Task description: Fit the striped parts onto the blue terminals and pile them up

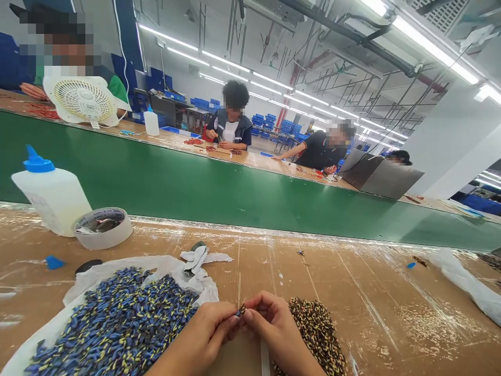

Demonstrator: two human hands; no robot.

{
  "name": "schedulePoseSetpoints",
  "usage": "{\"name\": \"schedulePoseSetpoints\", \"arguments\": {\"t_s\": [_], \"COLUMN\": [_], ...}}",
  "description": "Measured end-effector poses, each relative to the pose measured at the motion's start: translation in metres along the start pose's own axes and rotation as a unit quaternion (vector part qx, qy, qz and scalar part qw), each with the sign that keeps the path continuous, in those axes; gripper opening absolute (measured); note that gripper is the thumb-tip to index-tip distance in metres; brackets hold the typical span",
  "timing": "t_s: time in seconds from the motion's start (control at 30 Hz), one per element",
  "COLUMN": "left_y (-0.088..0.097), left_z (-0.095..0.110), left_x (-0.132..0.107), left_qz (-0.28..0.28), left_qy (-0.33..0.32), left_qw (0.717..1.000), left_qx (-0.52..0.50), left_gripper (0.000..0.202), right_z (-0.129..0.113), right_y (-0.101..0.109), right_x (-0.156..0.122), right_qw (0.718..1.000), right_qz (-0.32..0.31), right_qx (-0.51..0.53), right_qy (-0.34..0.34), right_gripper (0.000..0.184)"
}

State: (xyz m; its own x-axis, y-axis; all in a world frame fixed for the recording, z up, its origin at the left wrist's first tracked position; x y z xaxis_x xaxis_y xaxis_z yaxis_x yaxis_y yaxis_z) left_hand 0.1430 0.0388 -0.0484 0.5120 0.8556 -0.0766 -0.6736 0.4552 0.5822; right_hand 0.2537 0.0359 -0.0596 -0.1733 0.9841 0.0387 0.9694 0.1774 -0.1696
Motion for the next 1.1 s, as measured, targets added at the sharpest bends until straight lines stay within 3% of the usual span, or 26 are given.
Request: {"name": "schedulePoseSetpoints", "arguments": {"t_s": [0.27, 0.57, 0.87, 1.1], "left_y": [0.000, -0.010, -0.009, -0.006], "left_z": [0.002, -0.008, 0.000, 0.007], "left_x": [0.002, 0.000, -0.001, -0.001], "left_qz": [0.001, 0.015, 0.020, 0.011], "left_qy": [-0.016, -0.016, -0.037, -0.043], "left_qw": [1.000, 0.996, 0.996, 0.997], "left_qx": [0.017, 0.091, 0.077, 0.070], "left_gripper": [0.037, 0.031, 0.029, 0.028], "right_z": [0.011, 0.018, 0.017, 0.013], "right_y": [0.002, -0.004, -0.009, -0.005], "right_x": [0.001, -0.003, -0.006, -0.008], "right_qw": [1.000, 0.999, 0.995, 0.996], "right_qz": [-0.004, -0.032, -0.062, -0.034], "right_qx": [-0.017, -0.042, -0.084, -0.082], "right_qy": [-0.017, -0.007, 0.006, 0.004], "right_gripper": [0.035, 0.038, 0.035, 0.035]}}
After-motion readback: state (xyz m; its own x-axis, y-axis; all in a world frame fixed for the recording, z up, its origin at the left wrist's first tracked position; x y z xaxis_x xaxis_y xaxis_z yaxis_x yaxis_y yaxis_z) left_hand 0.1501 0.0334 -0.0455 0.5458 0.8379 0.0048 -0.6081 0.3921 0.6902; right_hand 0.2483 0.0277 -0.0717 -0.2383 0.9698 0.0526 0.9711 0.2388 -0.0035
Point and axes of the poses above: each hand's wrist, its own x-axis towards the middle knuckle, its own y-axis out of the back of the hand, z = x × y, the point moved 9 cm from there along x, towards the middle knuckle, and after that the axes turned 5 degrees about y, right-handed, at the moved point
